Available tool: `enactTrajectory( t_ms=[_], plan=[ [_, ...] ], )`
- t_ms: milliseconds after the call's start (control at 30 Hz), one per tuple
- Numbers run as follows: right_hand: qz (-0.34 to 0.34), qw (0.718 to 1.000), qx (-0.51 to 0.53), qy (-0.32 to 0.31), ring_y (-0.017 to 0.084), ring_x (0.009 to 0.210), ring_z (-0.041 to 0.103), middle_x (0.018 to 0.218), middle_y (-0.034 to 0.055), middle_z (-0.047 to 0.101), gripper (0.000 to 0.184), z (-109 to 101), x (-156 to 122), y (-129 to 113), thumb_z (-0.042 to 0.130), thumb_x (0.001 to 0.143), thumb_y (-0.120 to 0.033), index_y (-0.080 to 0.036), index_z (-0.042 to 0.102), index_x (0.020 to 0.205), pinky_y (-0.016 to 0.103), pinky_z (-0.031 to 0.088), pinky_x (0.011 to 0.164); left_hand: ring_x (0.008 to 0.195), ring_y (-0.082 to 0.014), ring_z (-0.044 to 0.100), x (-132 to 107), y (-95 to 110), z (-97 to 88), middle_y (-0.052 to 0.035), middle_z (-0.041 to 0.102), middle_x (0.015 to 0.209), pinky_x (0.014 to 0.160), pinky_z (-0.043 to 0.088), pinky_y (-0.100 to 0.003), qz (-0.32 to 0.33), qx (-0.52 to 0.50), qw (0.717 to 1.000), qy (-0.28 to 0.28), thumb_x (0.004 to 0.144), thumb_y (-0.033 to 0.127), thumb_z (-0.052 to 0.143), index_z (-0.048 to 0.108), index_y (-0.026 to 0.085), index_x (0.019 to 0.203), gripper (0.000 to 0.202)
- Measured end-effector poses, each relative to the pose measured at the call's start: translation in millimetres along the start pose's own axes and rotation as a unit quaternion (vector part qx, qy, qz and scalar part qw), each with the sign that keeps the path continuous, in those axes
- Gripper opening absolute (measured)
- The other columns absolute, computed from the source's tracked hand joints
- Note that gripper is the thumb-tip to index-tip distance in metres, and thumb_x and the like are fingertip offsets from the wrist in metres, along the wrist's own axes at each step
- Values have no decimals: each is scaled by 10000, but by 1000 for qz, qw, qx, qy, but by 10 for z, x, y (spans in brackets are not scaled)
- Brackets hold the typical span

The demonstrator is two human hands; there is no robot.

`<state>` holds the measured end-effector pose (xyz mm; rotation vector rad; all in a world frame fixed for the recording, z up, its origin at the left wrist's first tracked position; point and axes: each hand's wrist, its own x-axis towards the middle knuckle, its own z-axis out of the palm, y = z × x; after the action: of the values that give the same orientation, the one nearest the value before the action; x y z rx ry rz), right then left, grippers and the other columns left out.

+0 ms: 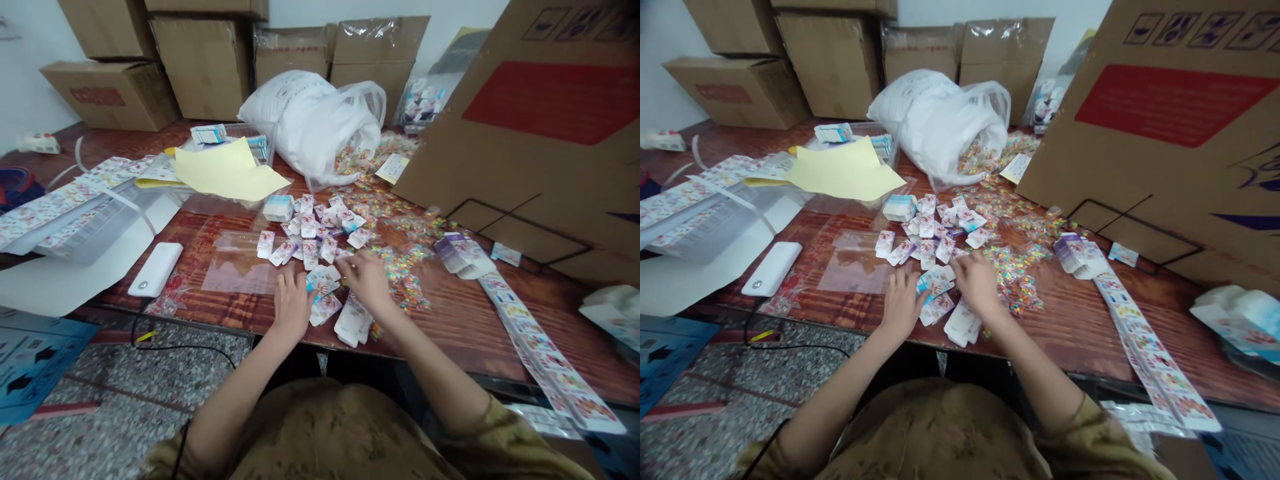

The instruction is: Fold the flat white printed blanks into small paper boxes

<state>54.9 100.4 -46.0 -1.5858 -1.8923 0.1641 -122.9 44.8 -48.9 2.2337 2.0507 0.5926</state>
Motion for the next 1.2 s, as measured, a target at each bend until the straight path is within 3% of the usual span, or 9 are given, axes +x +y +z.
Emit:
enactTrajectory(
  t_ms=[100, 233, 300, 467, 633, 767, 967, 1200],
  plan=[
    [-30, 992, -100, -72, 263, 826, 595, 790, 95, 618, 382, 153, -249, -139, 540, 917, -482, -182, 723, 770, 445, 445, 822, 1004, -306, 522, -27, -17, 95, -156, 573, 1117, 822, 476, -437, 7, 34, 999, -5, 846, 343, 665, 595, 154, 1002, 255],
    [20, 990, -117, -82, 299, 935, 608, 1027, 139, 644, 399, 201, -314, -220, 612, 875, -480, -166, 682, 1112, 442, 439, 844, 967, -299, 542, -53, -22, 128, -142, 602, 1015, 802, 489, -425, 4, 39, 999, -14, 861, 351, 642, 596, 154, 979, 234],
    [46, 987, -102, -117, 301, 952, 614, 1088, 149, 642, 480, 169, -237, -188, 626, 862, -476, -161, 626, 1223, 417, 444, 830, 978, -306, 551, -59, -32, 122, -141, 608, 1015, 812, 490, -430, -3, 29, 999, -27, 862, 360, 640, 595, 150, 1014, 264],
    [61, 973, 41, -217, 230, 825, 640, 903, 65, 704, 406, 93, -81, -113, 681, 812, -435, -183, 654, 1129, 314, 452, 740, 1120, -344, 546, -67, -132, 83, -197, 582, 1210, 915, 456, -477, -15, -75, 995, -71, 863, 434, 630, 459, 110, 1311, 578],
    [71, 968, 98, -220, 217, 795, 645, 964, 69, 715, 518, 136, -73, -177, 712, 776, -392, -175, 586, 1230, 316, 469, 718, 1233, -360, 493, -92, -254, 46, -160, 552, 1302, 991, 403, -506, 34, -173, 978, -112, 789, 415, 717, 359, 191, 1405, 747],
    [28, 967, 108, -229, 224, 848, 653, 1009, 72, 710, 434, 177, -75, -243, 691, 789, -353, -187, 602, 1180, 334, 475, 756, 1239, -353, 491, -94, -273, 37, -147, 542, 1314, 1016, 377, -528, 38, -176, 976, -122, 784, 326, 704, 392, 205, 1377, 681],
    [-7, 986, 66, -151, 248, 914, 644, 976, 85, 700, 222, 58, -186, -165, 594, 848, -273, -190, 611, 1054, 390, 460, 834, 1218, -329, 523, -6, -358, -2, -154, 577, 1265, 1011, 405, -477, 30, -228, 966, -115, 750, 198, 677, 462, 165, 1282, 575],
    [-99, 969, 31, -226, 245, 912, 614, 973, 75, 678, 151, -68, -426, -163, 640, 855, -281, -197, 617, 978, 407, 439, 855, 1224, -355, 504, 10, -309, -31, -177, 563, 1290, 1005, 398, -490, 39, -196, 970, -137, 731, 246, 728, 446, 138, 1287, 633]
  ],
)
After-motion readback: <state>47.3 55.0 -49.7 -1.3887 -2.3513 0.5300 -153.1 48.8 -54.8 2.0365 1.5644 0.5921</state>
